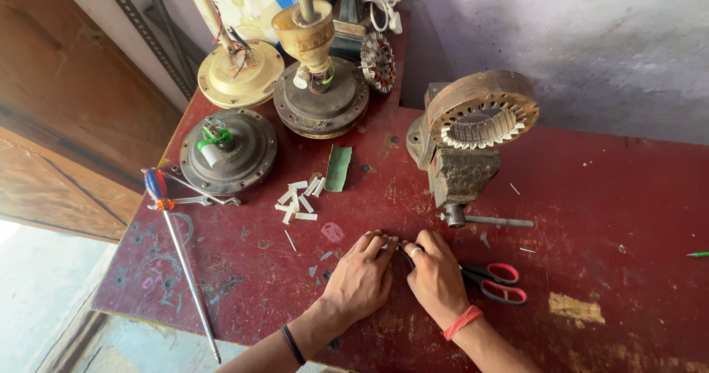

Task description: The person inserts small white plastic spacers into the slots of a motor stator held in a bench vise. They repeatedly pick up spacers, place them into the stator, and adjust the vise to access different sections. The stator remains clamped in the vise throughout the clip.

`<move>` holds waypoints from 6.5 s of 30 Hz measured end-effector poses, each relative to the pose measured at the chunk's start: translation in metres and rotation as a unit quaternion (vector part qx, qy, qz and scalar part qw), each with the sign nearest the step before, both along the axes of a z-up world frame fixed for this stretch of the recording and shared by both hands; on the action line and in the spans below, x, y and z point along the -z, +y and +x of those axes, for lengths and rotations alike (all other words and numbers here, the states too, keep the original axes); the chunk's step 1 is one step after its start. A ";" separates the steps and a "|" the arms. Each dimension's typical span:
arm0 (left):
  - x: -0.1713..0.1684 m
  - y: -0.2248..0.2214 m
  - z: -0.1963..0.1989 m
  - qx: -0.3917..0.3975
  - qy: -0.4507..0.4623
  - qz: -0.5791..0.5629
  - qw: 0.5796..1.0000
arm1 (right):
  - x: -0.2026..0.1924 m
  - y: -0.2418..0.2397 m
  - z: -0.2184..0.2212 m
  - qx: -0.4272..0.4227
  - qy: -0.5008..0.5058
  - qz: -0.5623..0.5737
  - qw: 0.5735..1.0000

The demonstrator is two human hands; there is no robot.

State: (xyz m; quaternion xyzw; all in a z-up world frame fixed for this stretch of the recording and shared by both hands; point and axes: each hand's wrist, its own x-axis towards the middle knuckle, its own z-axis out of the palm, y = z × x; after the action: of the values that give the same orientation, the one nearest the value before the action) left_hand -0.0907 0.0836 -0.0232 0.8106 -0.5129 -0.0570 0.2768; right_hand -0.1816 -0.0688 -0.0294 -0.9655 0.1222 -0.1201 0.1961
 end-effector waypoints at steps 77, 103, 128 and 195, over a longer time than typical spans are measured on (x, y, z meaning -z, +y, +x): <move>-0.005 -0.046 0.079 -0.094 0.158 0.148 0.972 | -0.002 0.009 0.005 0.018 0.002 0.015 1.000; 0.030 -0.032 0.088 -0.040 0.093 -0.149 0.984 | -0.008 0.015 0.003 0.041 0.035 0.071 0.996; 0.014 0.000 0.017 0.000 -0.036 -0.022 0.999 | -0.007 -0.013 0.032 0.092 0.038 0.055 0.993; 0.014 -0.014 0.014 -0.037 0.017 -0.023 0.999 | -0.006 -0.003 0.054 0.133 0.041 0.057 0.989</move>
State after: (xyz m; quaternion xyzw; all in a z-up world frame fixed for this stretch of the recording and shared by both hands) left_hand -0.0765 0.0697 -0.0372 0.8213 -0.4790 -0.0486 0.3061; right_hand -0.1277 -0.0719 -0.0235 -0.9321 0.2638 -0.0984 0.2278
